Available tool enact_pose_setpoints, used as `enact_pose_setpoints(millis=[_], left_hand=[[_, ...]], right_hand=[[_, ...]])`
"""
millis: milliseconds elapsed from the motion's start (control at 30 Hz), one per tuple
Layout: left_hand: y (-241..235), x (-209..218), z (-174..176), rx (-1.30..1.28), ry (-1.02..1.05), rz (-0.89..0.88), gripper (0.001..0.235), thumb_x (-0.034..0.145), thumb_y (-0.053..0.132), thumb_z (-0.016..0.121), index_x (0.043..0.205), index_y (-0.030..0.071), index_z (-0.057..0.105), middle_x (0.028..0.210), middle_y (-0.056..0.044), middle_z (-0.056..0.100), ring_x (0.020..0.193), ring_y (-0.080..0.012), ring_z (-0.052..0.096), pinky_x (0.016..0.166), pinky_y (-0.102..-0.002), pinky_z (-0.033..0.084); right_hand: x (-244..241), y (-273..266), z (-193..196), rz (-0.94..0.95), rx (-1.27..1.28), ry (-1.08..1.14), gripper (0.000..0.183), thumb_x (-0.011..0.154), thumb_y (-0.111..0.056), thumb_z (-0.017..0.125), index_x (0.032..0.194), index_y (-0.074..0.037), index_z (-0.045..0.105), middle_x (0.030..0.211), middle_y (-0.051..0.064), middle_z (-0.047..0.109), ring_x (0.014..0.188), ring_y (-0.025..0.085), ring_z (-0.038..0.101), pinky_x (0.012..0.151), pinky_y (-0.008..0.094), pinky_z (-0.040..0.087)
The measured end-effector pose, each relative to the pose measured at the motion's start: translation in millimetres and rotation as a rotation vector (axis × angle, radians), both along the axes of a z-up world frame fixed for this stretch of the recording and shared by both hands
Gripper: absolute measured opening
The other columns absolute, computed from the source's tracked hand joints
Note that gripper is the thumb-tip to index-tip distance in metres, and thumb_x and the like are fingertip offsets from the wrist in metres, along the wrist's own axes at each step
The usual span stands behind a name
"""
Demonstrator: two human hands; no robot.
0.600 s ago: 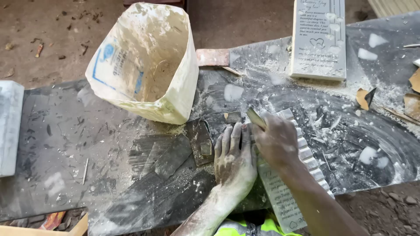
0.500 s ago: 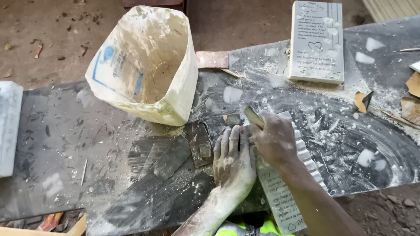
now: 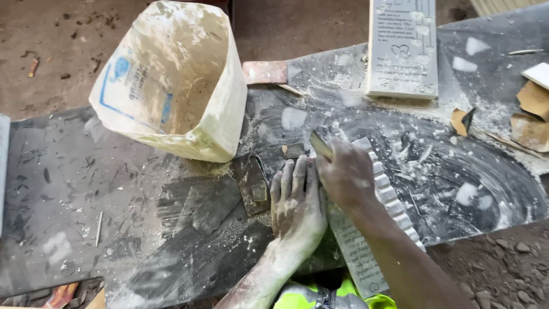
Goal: Sanding and cleaning stone memorial plaques
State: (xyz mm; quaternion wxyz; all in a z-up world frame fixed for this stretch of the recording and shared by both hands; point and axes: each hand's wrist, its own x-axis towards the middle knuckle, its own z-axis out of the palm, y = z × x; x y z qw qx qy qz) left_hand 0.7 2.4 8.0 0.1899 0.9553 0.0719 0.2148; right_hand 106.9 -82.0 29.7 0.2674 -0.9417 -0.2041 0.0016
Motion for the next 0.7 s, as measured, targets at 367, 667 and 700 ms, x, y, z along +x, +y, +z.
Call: enact_pose_setpoints(millis=[367, 667, 700], left_hand=[[3, 2, 7, -0.125, 0.118, -0.037, 0.056, 0.097, 0.022, 0.048, 0.149, 0.001, 0.048, 0.146, -0.024, 0.055, 0.14, -0.0437, 0.045, 0.117, -0.058, 0.022], [2, -5, 9, -0.022, 0.025, 0.035, 0.05, 0.096, 0.029, 0.054, 0.139, 0.004, 0.06, 0.14, -0.019, 0.061, 0.136, -0.0385, 0.051, 0.116, -0.053, 0.03], [1, -1, 14, -0.071, 0.042, 0.031, 0.051, 0.097, 0.031, 0.052, 0.14, 0.005, 0.058, 0.141, -0.019, 0.061, 0.136, -0.0391, 0.05, 0.117, -0.054, 0.028]], right_hand=[[-59, -43, 7, -0.17, -0.002, 0.153, 0.018, 0.08, -0.029, 0.08, 0.082, -0.013, 0.073, 0.072, 0.012, 0.07, 0.073, 0.035, 0.074, 0.06, 0.047, 0.061], [1, 0, -11, -0.078, -0.036, 0.217, 0.031, 0.083, -0.024, 0.072, 0.11, -0.008, 0.069, 0.084, 0.02, 0.073, 0.084, 0.042, 0.074, 0.07, 0.056, 0.057], [-2, 2, -6, -0.074, -0.069, 0.229, 0.024, 0.084, -0.023, 0.069, 0.103, -0.009, 0.068, 0.082, 0.019, 0.073, 0.084, 0.041, 0.074, 0.071, 0.055, 0.056]])
